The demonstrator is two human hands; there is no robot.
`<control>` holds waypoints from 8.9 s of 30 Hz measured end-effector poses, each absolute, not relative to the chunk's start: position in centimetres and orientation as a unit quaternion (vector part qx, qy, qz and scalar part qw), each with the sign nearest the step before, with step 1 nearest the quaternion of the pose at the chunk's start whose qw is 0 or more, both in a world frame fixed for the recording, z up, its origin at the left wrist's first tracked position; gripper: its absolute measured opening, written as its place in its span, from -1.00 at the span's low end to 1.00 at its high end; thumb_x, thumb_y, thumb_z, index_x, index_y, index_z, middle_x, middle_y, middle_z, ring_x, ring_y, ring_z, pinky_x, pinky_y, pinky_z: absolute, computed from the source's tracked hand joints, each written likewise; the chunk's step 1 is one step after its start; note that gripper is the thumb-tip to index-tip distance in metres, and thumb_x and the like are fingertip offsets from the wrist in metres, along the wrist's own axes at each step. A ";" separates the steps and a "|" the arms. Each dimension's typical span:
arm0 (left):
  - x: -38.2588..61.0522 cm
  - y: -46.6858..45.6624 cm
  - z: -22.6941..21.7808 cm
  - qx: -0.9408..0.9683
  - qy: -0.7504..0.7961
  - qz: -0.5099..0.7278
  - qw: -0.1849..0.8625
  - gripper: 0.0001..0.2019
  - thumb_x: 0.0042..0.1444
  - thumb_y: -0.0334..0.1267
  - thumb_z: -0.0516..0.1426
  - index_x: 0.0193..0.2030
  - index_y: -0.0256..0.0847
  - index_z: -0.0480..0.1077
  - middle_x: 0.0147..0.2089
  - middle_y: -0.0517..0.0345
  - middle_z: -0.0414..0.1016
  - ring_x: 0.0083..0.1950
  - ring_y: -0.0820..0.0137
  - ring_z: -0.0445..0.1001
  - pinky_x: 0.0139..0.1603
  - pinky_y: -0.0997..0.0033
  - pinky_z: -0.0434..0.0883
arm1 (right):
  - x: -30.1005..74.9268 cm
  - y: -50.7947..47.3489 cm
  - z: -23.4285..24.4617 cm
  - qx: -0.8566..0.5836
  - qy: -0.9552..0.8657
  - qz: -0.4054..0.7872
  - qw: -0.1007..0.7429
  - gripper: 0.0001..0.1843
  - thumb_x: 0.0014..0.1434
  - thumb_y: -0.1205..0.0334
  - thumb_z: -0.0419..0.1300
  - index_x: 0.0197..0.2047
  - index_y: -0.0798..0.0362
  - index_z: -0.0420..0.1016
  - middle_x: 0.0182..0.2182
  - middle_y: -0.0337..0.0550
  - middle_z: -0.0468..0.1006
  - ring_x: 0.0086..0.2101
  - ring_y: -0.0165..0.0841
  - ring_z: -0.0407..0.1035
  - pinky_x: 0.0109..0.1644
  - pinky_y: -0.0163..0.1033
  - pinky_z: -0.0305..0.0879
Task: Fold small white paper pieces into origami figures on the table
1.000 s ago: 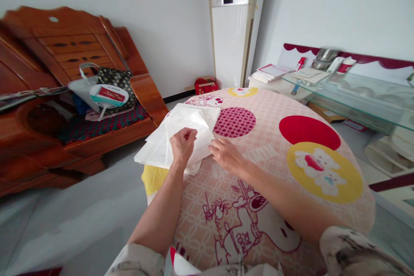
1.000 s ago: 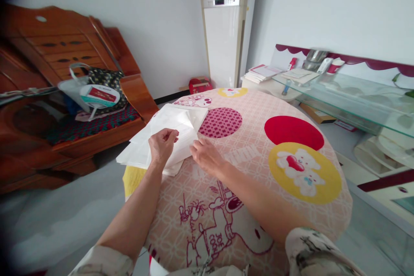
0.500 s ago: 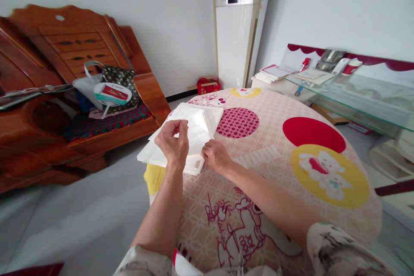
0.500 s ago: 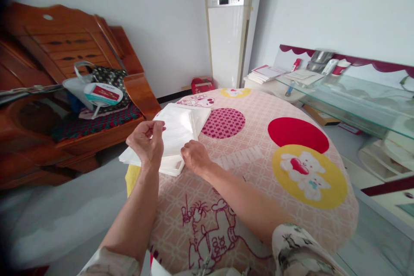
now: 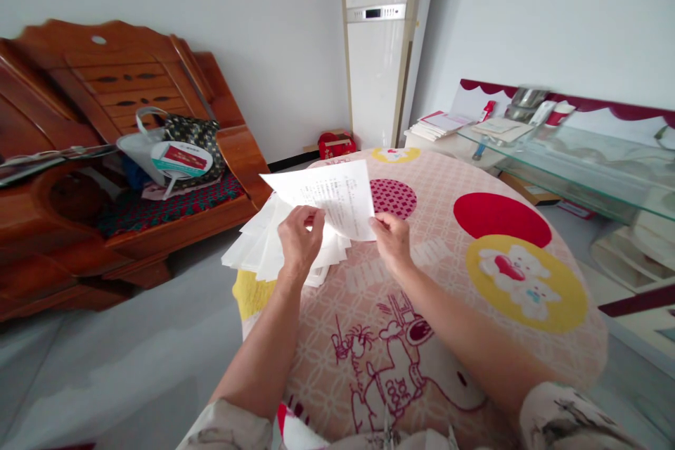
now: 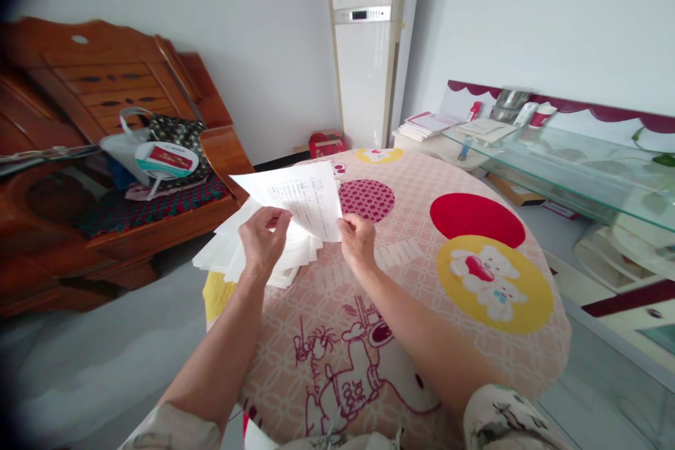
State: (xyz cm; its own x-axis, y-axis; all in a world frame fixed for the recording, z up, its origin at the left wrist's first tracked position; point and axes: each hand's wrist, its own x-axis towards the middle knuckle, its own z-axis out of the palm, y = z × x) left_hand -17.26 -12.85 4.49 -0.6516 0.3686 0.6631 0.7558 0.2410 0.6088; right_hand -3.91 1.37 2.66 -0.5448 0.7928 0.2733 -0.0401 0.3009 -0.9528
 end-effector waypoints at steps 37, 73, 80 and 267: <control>-6.6 -8.1 1.0 -0.776 -0.586 -0.185 -0.144 -0.31 0.23 -0.38 0.17 0.51 -0.15 0.18 0.54 -0.17 0.16 0.57 0.06 0.12 0.52 -0.07 0.19 | 14.0 -4.3 1.8 -0.384 -0.540 0.659 0.356 0.09 0.09 0.11 0.39 0.56 0.14 -0.01 -0.44 -0.22 0.68 -0.50 -0.22 0.56 -0.40 -0.14 0.59; -9.8 -7.6 0.1 -0.430 -0.820 -0.365 -0.095 -0.17 0.19 -0.30 0.24 0.53 -0.34 -0.02 -0.23 0.10 0.62 -0.22 0.25 0.62 -0.13 0.25 0.55 | 8.2 11.3 2.4 -0.390 -0.870 0.251 0.168 -0.68 0.06 0.18 0.24 -0.67 0.05 0.34 -0.68 -0.27 0.30 -0.52 -0.39 0.22 -0.44 -0.29 -0.02; -7.9 -6.8 1.4 -0.684 -0.700 -0.201 0.019 -0.56 0.41 -0.27 0.07 0.39 -0.17 0.29 0.44 -0.07 0.35 0.46 0.24 0.32 0.44 0.20 0.33 | 7.5 10.4 1.7 -0.427 -0.879 0.171 0.125 -0.73 0.24 0.18 0.20 -0.36 0.13 0.66 -0.41 -0.03 0.63 -0.39 -0.29 0.39 -0.34 -0.24 0.09; -7.9 -7.0 3.0 -0.803 -0.574 -0.127 -0.094 -0.76 0.31 -0.40 0.12 -0.37 -0.21 0.55 -0.17 0.09 0.58 -0.18 0.36 0.53 -0.20 0.40 0.38 | 12.8 6.1 0.6 -0.093 -0.981 0.098 0.141 -0.63 0.33 0.44 0.08 -0.01 0.05 0.70 -0.07 0.08 0.60 -0.10 -0.17 0.42 0.03 -0.06 0.39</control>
